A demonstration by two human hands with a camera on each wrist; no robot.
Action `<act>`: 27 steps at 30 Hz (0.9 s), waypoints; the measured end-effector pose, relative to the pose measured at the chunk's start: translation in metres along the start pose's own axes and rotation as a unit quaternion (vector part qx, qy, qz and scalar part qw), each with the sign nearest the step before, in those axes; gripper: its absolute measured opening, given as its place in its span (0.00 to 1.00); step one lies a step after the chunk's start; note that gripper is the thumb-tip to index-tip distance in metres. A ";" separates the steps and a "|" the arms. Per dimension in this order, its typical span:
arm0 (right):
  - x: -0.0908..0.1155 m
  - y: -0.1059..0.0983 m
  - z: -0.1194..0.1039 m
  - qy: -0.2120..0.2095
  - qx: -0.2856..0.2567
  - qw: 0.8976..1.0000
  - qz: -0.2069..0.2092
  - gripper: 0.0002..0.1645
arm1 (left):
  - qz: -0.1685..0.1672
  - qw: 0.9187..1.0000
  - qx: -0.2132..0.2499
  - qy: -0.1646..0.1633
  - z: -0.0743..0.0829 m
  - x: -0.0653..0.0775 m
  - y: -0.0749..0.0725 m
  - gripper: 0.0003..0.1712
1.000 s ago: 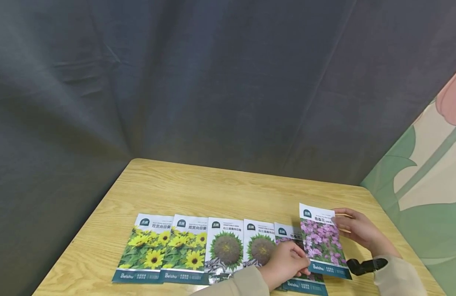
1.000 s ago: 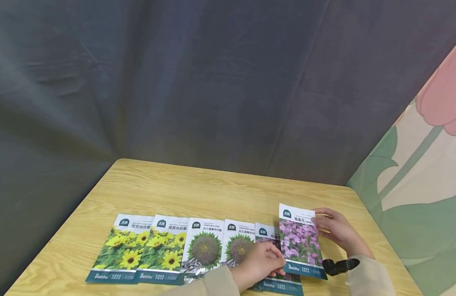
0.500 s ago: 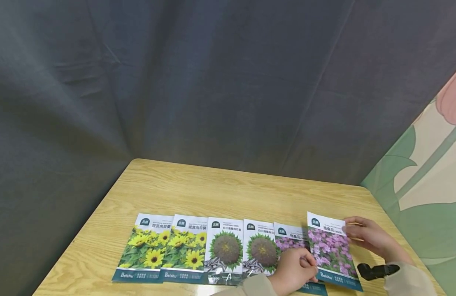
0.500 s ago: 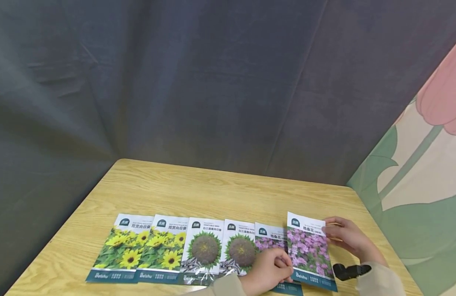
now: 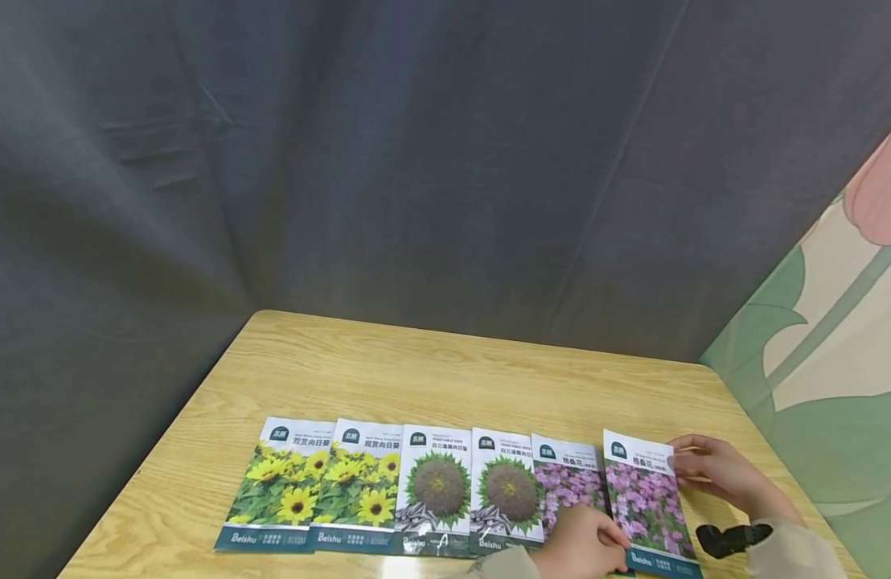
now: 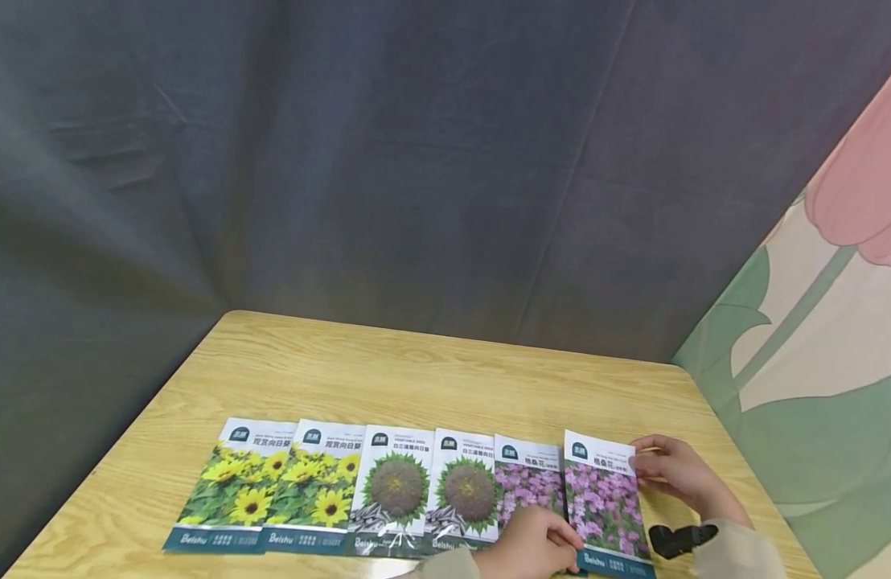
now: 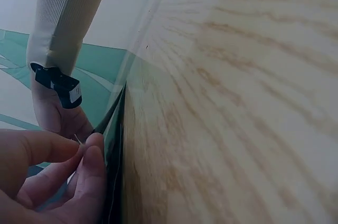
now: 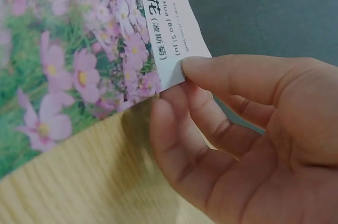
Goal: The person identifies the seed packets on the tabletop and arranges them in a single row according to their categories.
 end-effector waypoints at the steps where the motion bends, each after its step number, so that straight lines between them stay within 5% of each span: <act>1: 0.000 0.000 0.001 0.003 0.006 1.000 0.006 0.11 | -0.001 1.000 -0.004 -0.003 0.000 0.000 0.001 0.06; 16: -0.008 0.006 0.010 0.039 0.105 0.990 0.087 0.15 | -0.008 0.997 -0.074 0.000 -0.002 -0.002 0.003 0.08; 27: -0.012 0.011 0.003 0.011 0.176 0.979 0.106 0.14 | -0.014 0.995 -0.095 -0.012 -0.001 -0.001 0.005 0.12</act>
Point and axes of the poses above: each hand's wrist, its own x-axis away from the middle knuckle, its own y-axis out of the palm, z = x × y, the point moved 7 cm from there along -x, towards the middle knuckle, and after that the axes turned 6 degrees about -y, right-handed, at the moved point
